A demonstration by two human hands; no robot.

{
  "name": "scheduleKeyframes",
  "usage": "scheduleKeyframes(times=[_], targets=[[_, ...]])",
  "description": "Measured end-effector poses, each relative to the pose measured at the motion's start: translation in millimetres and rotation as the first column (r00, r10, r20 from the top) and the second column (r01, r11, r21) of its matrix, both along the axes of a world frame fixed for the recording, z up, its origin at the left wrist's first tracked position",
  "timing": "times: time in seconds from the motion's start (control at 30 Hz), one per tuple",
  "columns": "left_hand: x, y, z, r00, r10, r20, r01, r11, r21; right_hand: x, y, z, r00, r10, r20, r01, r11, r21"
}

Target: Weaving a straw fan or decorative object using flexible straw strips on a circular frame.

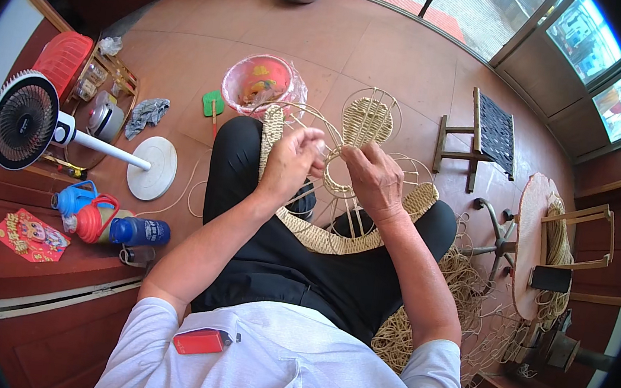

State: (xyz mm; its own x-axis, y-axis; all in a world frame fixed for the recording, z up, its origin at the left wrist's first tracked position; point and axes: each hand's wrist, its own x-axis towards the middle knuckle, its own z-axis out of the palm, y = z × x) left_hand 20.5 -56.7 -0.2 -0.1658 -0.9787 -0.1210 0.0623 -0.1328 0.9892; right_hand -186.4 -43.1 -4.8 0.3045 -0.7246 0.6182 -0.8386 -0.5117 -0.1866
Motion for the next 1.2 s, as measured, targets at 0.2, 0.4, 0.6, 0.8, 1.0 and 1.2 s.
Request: scheduleKeyframes(times=[0.2,0.4,0.6,0.8,1.0,1.2], targets=[[-0.2,-28.2,11.9,0.974,0.144,-0.173,-0.133,0.988,0.073,3.5,-0.4,1.5,0.997,-0.003,0.075,0.001,1.000,0.020],[-9.1,-34.9,16.7,0.903,0.234,-0.359,-0.145,0.955,0.257,4.4,0.0,1.2,0.996,-0.006,0.088,0.003,0.999,0.036],[-11.6,-42.3,34.2,0.939,-0.180,0.293,0.191,0.981,-0.011,0.8,-2.6,0.6,0.995,-0.012,0.097,0.008,0.999,0.040],[5.7,-58.5,18.1,0.645,-0.023,0.764,0.424,0.842,-0.333,7.0,-3.3,2.8,0.990,0.026,0.137,-0.030,0.999,0.024],[2.1,-59.9,8.2,0.627,0.017,0.779,0.515,0.741,-0.431,5.7,0.8,4.6,0.994,0.026,0.107,-0.028,1.000,0.015],[-22.9,-48.4,42.3,0.594,0.184,0.783,0.463,0.717,-0.520,2.7,0.7,3.4,0.994,0.021,0.105,-0.023,1.000,0.011]])
